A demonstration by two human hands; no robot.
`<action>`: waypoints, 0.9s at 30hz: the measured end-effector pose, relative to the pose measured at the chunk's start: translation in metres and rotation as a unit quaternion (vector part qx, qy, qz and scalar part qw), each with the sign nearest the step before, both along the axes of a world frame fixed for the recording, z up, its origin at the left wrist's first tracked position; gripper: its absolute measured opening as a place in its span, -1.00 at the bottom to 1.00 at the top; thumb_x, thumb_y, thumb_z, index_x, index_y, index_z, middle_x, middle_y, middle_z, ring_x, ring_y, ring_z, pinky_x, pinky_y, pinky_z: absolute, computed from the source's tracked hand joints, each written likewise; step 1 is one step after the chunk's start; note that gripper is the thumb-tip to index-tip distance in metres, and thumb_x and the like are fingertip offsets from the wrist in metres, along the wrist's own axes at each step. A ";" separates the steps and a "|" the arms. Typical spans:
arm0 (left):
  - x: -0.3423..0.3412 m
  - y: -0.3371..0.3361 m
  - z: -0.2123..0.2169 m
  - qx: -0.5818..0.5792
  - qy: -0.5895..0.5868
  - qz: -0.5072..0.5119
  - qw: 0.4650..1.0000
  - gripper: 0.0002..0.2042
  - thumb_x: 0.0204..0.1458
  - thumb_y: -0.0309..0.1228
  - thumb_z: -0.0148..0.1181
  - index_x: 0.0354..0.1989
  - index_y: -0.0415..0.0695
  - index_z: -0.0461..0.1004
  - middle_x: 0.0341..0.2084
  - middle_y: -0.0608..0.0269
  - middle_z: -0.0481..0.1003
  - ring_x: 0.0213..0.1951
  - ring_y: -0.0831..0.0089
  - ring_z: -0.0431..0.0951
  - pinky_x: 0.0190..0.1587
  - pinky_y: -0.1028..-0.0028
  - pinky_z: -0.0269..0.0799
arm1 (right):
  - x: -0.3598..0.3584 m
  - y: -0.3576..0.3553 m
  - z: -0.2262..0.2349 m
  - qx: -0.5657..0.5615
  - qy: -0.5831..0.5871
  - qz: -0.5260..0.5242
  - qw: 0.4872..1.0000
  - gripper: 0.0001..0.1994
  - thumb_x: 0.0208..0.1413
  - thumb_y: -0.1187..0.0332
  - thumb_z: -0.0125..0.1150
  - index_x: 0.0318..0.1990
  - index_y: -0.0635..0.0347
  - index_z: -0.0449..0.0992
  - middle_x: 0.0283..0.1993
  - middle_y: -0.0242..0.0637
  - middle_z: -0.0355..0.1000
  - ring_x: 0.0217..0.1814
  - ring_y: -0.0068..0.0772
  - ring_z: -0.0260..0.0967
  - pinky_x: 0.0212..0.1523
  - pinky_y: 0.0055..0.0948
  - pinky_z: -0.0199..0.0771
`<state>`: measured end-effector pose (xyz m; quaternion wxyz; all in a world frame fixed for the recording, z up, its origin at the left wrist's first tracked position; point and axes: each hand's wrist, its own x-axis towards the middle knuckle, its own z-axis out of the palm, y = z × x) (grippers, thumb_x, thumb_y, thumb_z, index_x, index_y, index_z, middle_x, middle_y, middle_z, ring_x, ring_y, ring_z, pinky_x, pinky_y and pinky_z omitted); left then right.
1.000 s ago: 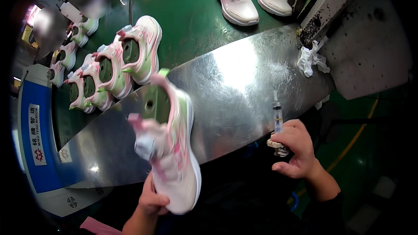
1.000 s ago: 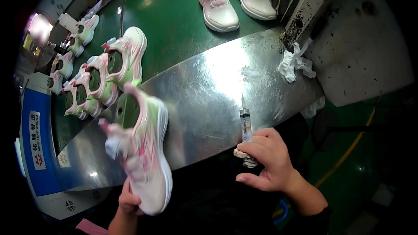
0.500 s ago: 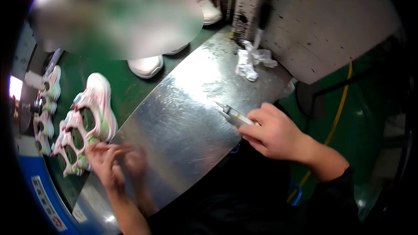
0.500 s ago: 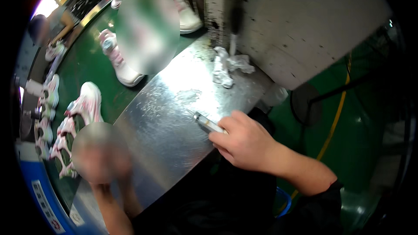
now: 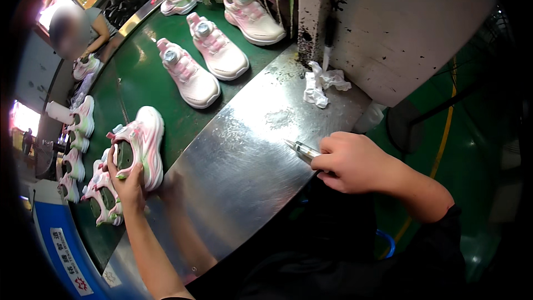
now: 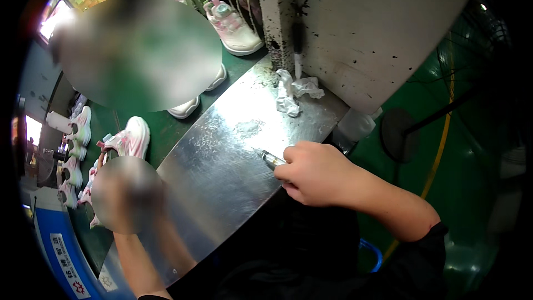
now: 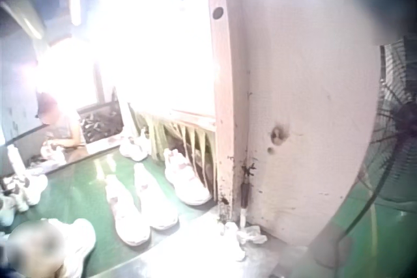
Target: The person applies adhesive along the seams of shoes using a syringe dispenser, refills the dispenser from a bottle, wipes it with a cloth, and applies adhesive to more shoes.
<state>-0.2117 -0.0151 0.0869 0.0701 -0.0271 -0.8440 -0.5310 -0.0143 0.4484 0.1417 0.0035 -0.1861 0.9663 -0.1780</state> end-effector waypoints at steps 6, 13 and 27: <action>0.126 0.014 0.047 0.075 0.065 -0.066 0.993 -0.20 -0.01 -0.16 0.26 0.32 -0.25 0.00 0.15 0.11 0.25 0.19 0.30 0.24 0.23 0.29 0.14 | 0.014 -0.005 -0.011 -0.246 -0.096 -0.010 0.965 -0.82 0.03 0.32 0.24 -0.22 0.14 0.57 -0.27 -0.25 0.43 -0.21 -0.20 0.42 -0.28 -0.37 0.45; 0.232 0.037 0.027 0.060 -0.041 -0.022 0.997 0.06 -0.34 -0.46 0.46 0.36 -0.06 -0.17 0.25 0.10 0.06 0.28 0.17 0.12 0.22 0.24 0.20 | 0.016 -0.021 -0.011 -0.349 -0.123 0.017 0.929 -0.59 -0.02 0.34 0.34 0.02 0.16 0.46 -0.05 -0.20 0.45 -0.07 -0.24 0.44 -0.12 -0.40 0.46; 0.049 0.061 0.014 0.215 -0.175 -0.113 0.954 -0.46 -0.01 -0.25 0.25 0.03 -0.31 0.20 -0.22 0.10 0.43 -0.20 0.43 0.48 -0.09 0.40 0.44 | 0.031 -0.051 -0.017 -0.583 -0.161 -0.053 0.795 -0.51 -0.06 0.26 0.41 -0.03 0.34 0.40 -0.21 -0.15 0.50 -0.27 -0.50 0.44 -0.22 -0.53 0.43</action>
